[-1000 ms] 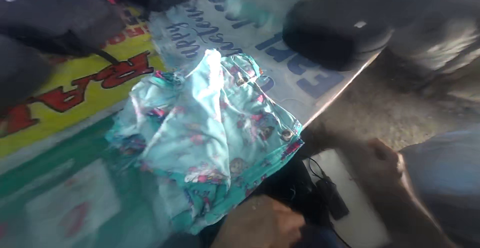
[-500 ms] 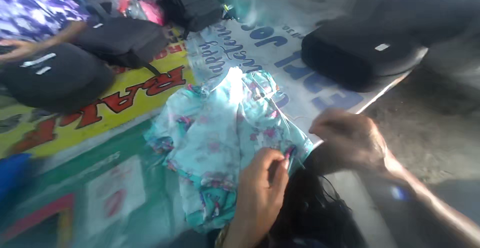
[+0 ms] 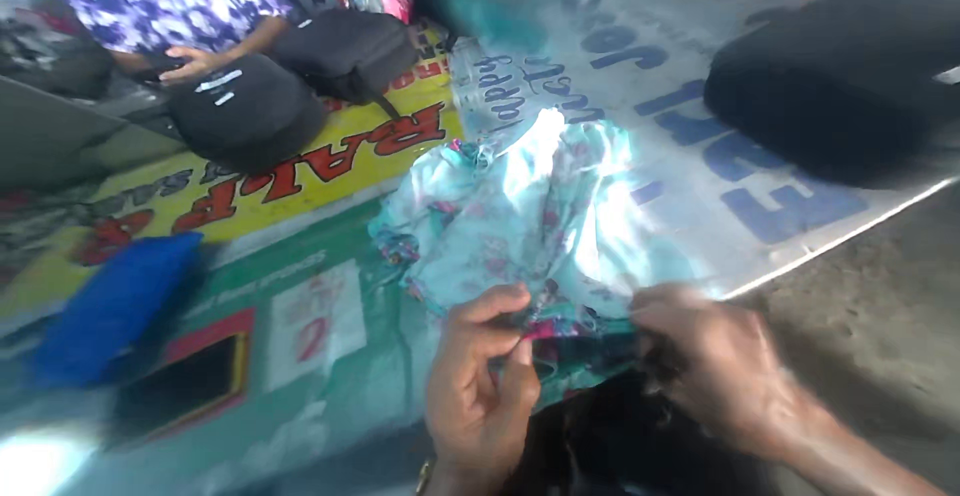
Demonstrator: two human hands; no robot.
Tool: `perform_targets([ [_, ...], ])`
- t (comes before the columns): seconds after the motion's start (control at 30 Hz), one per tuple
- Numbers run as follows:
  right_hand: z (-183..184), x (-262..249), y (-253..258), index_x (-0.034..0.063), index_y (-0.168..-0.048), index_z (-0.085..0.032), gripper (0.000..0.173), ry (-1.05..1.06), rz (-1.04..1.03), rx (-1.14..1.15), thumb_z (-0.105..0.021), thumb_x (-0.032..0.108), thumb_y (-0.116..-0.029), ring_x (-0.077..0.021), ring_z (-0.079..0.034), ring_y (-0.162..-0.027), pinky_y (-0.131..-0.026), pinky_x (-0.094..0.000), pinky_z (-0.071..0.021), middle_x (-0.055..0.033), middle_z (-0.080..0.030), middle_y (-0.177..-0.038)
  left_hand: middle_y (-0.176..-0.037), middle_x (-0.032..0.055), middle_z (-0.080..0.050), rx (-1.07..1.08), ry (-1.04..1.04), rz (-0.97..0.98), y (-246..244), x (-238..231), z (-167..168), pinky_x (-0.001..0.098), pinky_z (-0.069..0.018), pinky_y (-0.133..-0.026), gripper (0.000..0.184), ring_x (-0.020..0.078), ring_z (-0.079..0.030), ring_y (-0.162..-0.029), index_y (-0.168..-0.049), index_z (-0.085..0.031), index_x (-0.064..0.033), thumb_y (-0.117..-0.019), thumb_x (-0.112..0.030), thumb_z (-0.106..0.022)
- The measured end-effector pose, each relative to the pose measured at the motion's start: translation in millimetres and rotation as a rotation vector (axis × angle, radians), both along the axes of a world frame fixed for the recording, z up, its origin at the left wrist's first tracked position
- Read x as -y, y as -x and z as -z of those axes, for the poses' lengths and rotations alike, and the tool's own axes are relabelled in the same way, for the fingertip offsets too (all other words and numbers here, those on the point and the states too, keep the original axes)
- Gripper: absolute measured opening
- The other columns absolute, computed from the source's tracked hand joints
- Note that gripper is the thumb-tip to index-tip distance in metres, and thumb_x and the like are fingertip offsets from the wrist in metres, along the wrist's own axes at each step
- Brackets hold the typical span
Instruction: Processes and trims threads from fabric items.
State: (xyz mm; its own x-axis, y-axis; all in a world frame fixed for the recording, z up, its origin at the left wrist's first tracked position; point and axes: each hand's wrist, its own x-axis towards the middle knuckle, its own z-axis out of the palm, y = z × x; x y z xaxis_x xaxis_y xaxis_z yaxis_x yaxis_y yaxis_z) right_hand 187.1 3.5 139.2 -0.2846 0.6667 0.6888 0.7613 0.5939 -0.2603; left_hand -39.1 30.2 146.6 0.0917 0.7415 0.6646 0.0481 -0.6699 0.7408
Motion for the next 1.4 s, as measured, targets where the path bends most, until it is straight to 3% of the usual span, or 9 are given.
perform_targets([
  [0.27, 10.6, 10.1, -17.3, 0.0121, -0.103, -0.069, 0.02, 0.142, -0.06, 0.27, -0.048, 0.013, -0.1017, -0.0219, -0.064, -0.062, -0.044, -0.033, -0.0466, -0.0113, -0.07, -0.101, -0.101, 0.0017, -0.072, -0.772, -0.234, 0.095, 50.4, 6.9, 16.2, 0.0357, -0.0498, -0.099, 0.008, 0.0156, -0.067, -0.107, -0.095, -0.061, -0.0138, -0.0999, -0.016, -0.055],
  [0.4, -10.3, 0.3, -17.2, 0.0089, -0.114, -0.068, 0.031, 0.352, -0.324, -0.237, -0.048, 0.032, -0.1094, -0.0037, -0.065, -0.095, -0.078, -0.0158, -0.0533, -0.0042, -0.068, -0.106, -0.098, 0.0002, -0.072, -0.795, -0.182, -0.011, 35.3, 13.9, 13.9, 0.0347, -0.0454, -0.097, 0.018, 0.0116, -0.066, -0.096, -0.107, -0.065, -0.0159, -0.1031, -0.032, -0.058],
  [0.53, -16.8, -13.5, 21.2, 0.0052, -0.108, -0.067, 0.035, 0.589, -0.544, -0.794, -0.045, 0.033, -0.1104, 0.007, -0.057, -0.077, -0.065, -0.0097, -0.0483, 0.0059, -0.066, -0.093, -0.088, 0.001, -0.068, -0.932, -0.216, -0.189, 9.4, 17.0, 18.2, 0.0426, -0.0414, -0.084, 0.021, 0.0177, -0.062, -0.08, -0.111, -0.072, -0.0224, -0.1024, -0.035, -0.058],
  [0.6, -6.3, -20.8, 33.9, 0.0065, -0.104, -0.066, 0.03, 0.708, -0.503, -0.806, -0.046, 0.028, -0.11, 0.0071, -0.054, -0.067, -0.058, -0.0099, -0.0461, 0.0085, -0.063, -0.084, -0.087, 0.0001, -0.066, -0.918, -0.283, -0.216, 8.1, 18.2, 24.2, 0.0411, -0.0399, -0.084, 0.014, 0.0168, -0.059, -0.077, -0.102, -0.073, -0.0233, -0.1018, -0.026, -0.058],
  [0.77, 0.6, -28.7, 26.2, 0.0071, -0.1, -0.067, 0.018, 0.796, -0.53, -0.732, -0.053, 0.017, -0.1063, 0.0076, -0.052, -0.064, -0.055, -0.0085, -0.0432, 0.0092, -0.061, -0.079, -0.096, 0.0023, -0.068, -0.817, -0.399, -0.204, 25.0, 24.8, 38.5, 0.0367, -0.0403, -0.091, 0.013, 0.0172, -0.061, -0.088, -0.107, -0.064, -0.016, -0.1043, -0.019, -0.052],
  [0.97, 3.6, -22.9, 21.1, 0.0029, -0.105, -0.069, 0.025, 0.656, -0.61, -0.394, -0.072, 0.026, -0.0964, 0.002, -0.055, -0.078, -0.068, -0.009, -0.0462, -0.002, -0.063, -0.091, -0.094, 0.0024, -0.068, -0.741, -0.291, -0.204, 24.7, 25.2, 39.0, 0.0349, -0.0431, -0.089, 0.013, 0.0166, -0.063, -0.089, -0.099, -0.055, -0.0166, -0.1058, -0.027, -0.052],
  [1.1, 7.7, -15.5, 30.1, 0.0091, -0.1, -0.068, 0.014, 0.456, -0.507, -0.153, -0.061, 0.022, -0.1014, -0.0118, -0.061, -0.076, -0.064, -0.0207, -0.0493, -0.0067, -0.062, -0.085, -0.099, -0.0001, -0.061, -0.677, -0.289, -0.244, 16.5, 30.7, 33.4, 0.0358, -0.0372, -0.105, 0.01, 0.0128, -0.06, -0.099, -0.098, -0.057, -0.0193, -0.1039, -0.028, -0.056],
  [1.17, 9.2, -13.7, 29.1, 0.0077, -0.097, -0.069, 0.012, 0.455, -0.517, -0.196, -0.061, 0.015, -0.1002, -0.0106, -0.061, -0.078, -0.067, -0.0192, -0.0498, -0.0064, -0.064, -0.085, -0.104, 0.0006, -0.063, -0.636, -0.241, -0.225, 10.9, 32.4, 34.5, 0.0338, -0.0405, -0.109, 0.013, 0.0111, -0.062, -0.106, -0.1, -0.056, -0.0175, -0.1042, -0.03, -0.058],
  [1.4, 9.1, -18.5, 17.3, 0.0014, -0.097, -0.068, 0.016, 0.653, -0.674, -0.519, -0.06, 0.014, -0.1033, 0.0053, -0.058, -0.071, -0.064, -0.008, -0.049, -0.0009, -0.067, -0.085, -0.082, -0.0016, -0.063, -0.573, -0.105, -0.23, 3.3, 28.6, 35.1, 0.0285, -0.04, -0.096, 0.027, 0.0055, -0.059, -0.079, -0.1, -0.057, -0.0147, -0.1007, -0.041, -0.063],
])
